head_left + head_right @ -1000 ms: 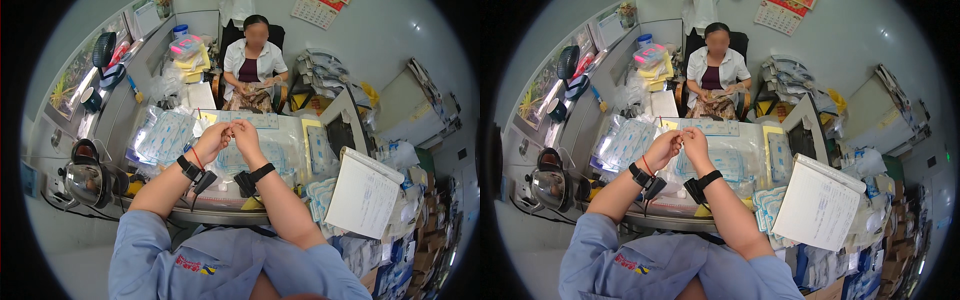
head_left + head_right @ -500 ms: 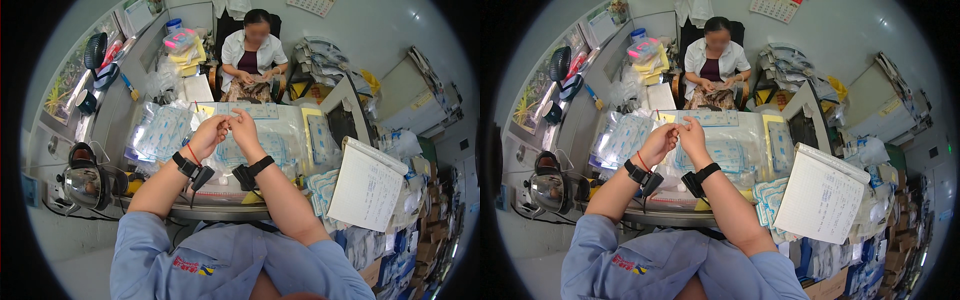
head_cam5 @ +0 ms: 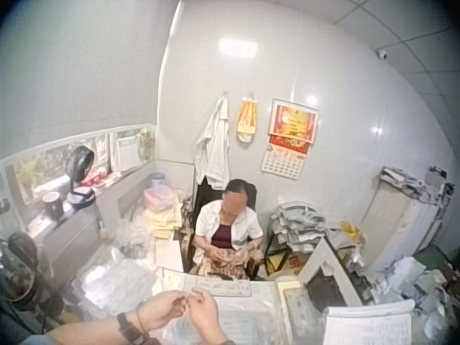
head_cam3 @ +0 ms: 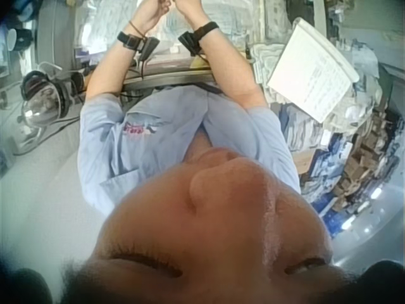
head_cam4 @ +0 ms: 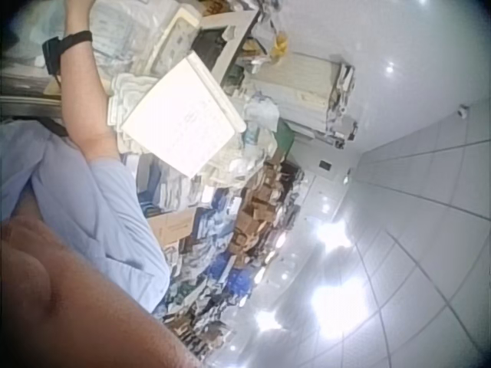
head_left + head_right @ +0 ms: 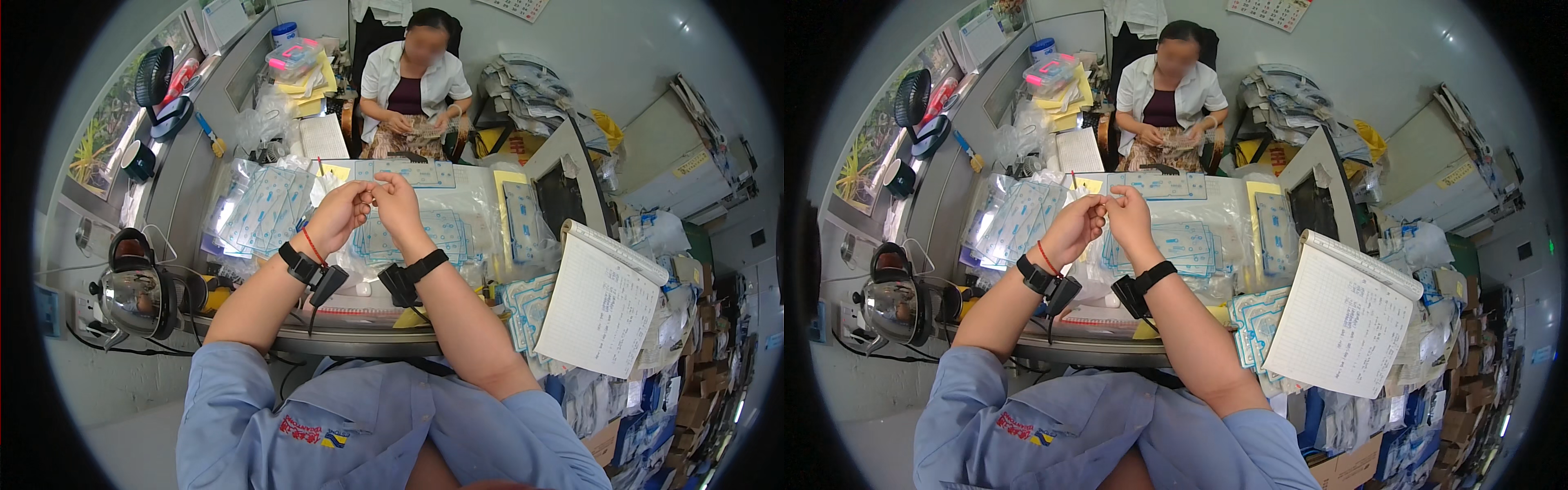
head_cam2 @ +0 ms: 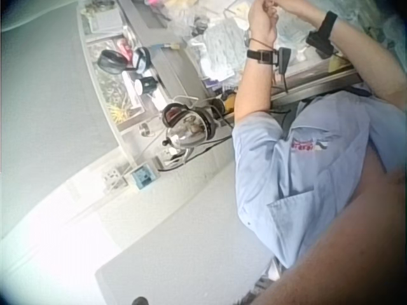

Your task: The recorder is seen picking up, inspecting, and organizing small metal mesh components and finished parts in a factory setting.

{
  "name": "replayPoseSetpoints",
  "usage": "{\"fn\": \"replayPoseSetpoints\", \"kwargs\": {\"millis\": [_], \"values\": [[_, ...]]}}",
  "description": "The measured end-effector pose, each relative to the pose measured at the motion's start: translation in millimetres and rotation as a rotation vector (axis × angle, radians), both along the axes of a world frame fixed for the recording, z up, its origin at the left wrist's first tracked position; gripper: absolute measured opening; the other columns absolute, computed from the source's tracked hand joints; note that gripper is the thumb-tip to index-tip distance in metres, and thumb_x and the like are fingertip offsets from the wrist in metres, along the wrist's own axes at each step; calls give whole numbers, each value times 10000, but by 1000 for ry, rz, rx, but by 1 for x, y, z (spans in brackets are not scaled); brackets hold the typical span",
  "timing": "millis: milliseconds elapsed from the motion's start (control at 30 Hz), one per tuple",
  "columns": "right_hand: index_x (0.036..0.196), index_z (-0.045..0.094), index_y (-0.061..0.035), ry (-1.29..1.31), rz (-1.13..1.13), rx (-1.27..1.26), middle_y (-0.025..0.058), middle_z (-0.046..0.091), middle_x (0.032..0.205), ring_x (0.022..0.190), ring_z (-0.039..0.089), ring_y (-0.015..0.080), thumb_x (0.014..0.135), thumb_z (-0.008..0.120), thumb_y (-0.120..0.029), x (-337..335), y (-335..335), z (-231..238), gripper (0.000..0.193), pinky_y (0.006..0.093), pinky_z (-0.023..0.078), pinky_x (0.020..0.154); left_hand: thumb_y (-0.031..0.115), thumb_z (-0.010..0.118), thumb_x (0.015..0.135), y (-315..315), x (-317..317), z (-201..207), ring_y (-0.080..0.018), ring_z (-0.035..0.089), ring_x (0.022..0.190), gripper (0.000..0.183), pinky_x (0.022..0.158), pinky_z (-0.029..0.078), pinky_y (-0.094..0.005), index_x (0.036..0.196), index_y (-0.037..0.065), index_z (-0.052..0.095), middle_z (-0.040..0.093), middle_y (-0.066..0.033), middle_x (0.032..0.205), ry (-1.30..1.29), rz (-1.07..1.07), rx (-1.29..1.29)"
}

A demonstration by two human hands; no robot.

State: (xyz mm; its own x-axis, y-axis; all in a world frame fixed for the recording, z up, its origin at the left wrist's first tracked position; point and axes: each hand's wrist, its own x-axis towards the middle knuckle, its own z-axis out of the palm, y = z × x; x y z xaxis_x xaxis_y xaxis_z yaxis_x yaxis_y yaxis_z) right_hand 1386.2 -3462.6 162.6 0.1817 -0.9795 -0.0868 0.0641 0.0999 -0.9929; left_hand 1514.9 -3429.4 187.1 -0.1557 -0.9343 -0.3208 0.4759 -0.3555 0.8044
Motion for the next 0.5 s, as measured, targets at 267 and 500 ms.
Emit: {"fn": "replayPoseSetpoints", "kwargs": {"millis": [267,500], "values": [[1125,525,40,-1,0,-4,58,602,830,762,573,125,854,561,-61,-1,1,0,291,244,452,690,223,481,936,1,-1,2,-59,489,629,164,565,400,-193,910,98,584,535,55,731,-7,-2,-10],[1102,540,41,15,-1,-27,56,606,838,757,568,118,853,557,-64,-1,-1,1,271,239,450,689,223,477,940,-1,1,-1,-58,489,636,166,576,403,-194,897,104,585,534,59,735,-1,-13,-2]]}}
